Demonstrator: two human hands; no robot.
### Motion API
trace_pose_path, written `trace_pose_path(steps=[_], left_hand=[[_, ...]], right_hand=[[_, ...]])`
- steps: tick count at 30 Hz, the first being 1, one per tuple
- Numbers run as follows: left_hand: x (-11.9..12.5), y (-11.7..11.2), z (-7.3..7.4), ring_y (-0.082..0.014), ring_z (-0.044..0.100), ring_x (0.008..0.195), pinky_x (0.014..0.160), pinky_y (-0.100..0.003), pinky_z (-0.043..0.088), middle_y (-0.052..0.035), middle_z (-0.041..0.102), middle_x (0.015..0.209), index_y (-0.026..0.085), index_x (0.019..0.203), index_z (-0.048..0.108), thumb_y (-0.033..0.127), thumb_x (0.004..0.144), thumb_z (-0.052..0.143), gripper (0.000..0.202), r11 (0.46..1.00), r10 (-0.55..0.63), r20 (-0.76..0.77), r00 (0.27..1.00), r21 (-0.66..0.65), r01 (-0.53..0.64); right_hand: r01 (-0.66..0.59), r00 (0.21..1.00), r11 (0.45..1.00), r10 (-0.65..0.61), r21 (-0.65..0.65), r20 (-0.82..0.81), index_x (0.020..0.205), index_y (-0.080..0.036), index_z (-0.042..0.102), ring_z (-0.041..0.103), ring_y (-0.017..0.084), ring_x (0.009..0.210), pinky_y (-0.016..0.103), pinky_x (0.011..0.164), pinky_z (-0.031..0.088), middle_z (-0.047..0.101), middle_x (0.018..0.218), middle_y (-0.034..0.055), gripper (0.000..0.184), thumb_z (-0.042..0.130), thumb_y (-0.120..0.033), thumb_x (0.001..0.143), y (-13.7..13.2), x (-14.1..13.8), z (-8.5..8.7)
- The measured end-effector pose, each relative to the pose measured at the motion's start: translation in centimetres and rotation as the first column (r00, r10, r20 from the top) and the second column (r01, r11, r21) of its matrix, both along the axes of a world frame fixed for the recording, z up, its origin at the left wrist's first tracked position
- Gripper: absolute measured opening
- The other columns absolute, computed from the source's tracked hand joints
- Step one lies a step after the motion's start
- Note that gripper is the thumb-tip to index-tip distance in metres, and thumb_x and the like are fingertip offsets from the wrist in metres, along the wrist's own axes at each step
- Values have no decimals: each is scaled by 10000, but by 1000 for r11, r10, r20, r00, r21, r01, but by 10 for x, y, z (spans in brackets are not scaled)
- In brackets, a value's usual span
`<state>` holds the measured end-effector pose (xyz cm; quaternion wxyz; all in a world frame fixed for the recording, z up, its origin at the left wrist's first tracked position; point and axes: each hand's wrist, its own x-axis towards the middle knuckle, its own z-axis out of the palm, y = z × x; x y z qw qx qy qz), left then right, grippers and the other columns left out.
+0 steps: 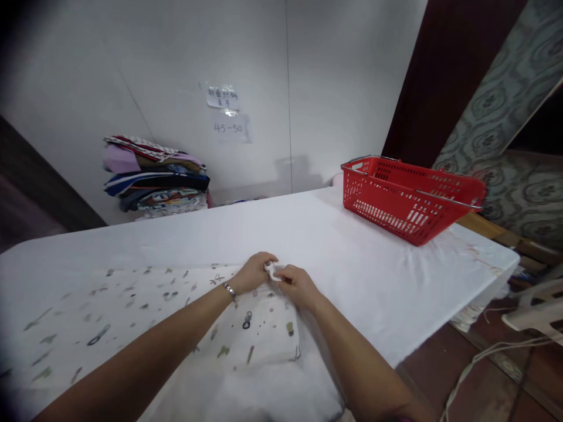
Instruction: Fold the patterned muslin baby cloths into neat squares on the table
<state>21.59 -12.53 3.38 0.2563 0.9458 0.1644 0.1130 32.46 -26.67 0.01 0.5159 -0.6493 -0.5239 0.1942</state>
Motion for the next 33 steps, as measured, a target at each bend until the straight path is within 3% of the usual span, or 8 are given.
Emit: trace_pose_path(steps=[2,4,7,11,15,18,25,33], left_hand=[[-10,-1,4,-172,544,838,805,-301,414,-38,617,831,175,797,617,101,642,548,185,998,-66,50,997,26,65],[-21,-2,8,-171,535,805,794,-307,409,-35,601,776,176,730,595,129,661,558,91,990,-134,64,989,46,131],[-34,-6,16,-175,538,857,909,-350,363,-43,619,851,186,783,587,138,687,538,117,978,-208,26,978,34,207],[-36,-6,33,-151,545,831,1067,-427,172,7,625,851,214,832,595,251,749,520,118,979,-205,-83,975,-36,202],[-25,2,51,-151,539,751,790,-300,419,-5,604,828,196,890,576,368,774,488,226,954,-197,-102,975,-251,166],[-12,11,58,-143,530,690,604,-233,398,-18,594,809,173,905,562,437,761,489,310,899,-253,-174,952,-405,165],[27,20,42,-143,500,693,579,-240,347,-20,599,801,164,830,592,411,692,516,293,958,-238,-413,879,-249,142],[54,21,37,-123,454,601,544,-240,314,32,499,579,166,619,529,378,614,575,217,968,-240,-472,848,-185,170]], right_hand=[[18,995,998,-23,-56,-95,849,-193,665,493,108,600,223,582,394,567,683,-9,201,548,-312,738,-1,6,3],[147,973,974,-174,-174,-151,807,-170,645,487,106,540,216,523,387,566,633,-8,223,491,-327,765,-2,15,3],[265,949,911,-305,-317,-84,745,-163,632,471,105,471,219,477,365,558,568,-10,224,481,-328,761,-2,26,-1],[310,949,890,-313,-333,45,727,-186,646,525,140,598,238,561,359,608,645,20,190,554,-352,732,1,24,-2],[357,928,853,-277,-381,250,650,-191,618,530,168,677,253,589,321,622,701,48,193,579,-367,719,8,14,2],[363,924,858,-280,-364,262,694,-197,601,523,154,701,240,589,318,630,777,39,107,575,-300,711,12,11,1],[282,910,937,-330,-206,-253,705,-192,505,450,98,509,206,482,332,521,562,-49,129,548,-309,672,20,15,-11],[280,814,945,-326,-167,-481,812,-176,517,381,78,392,207,394,295,457,487,-83,251,511,-264,578,26,24,-19]])
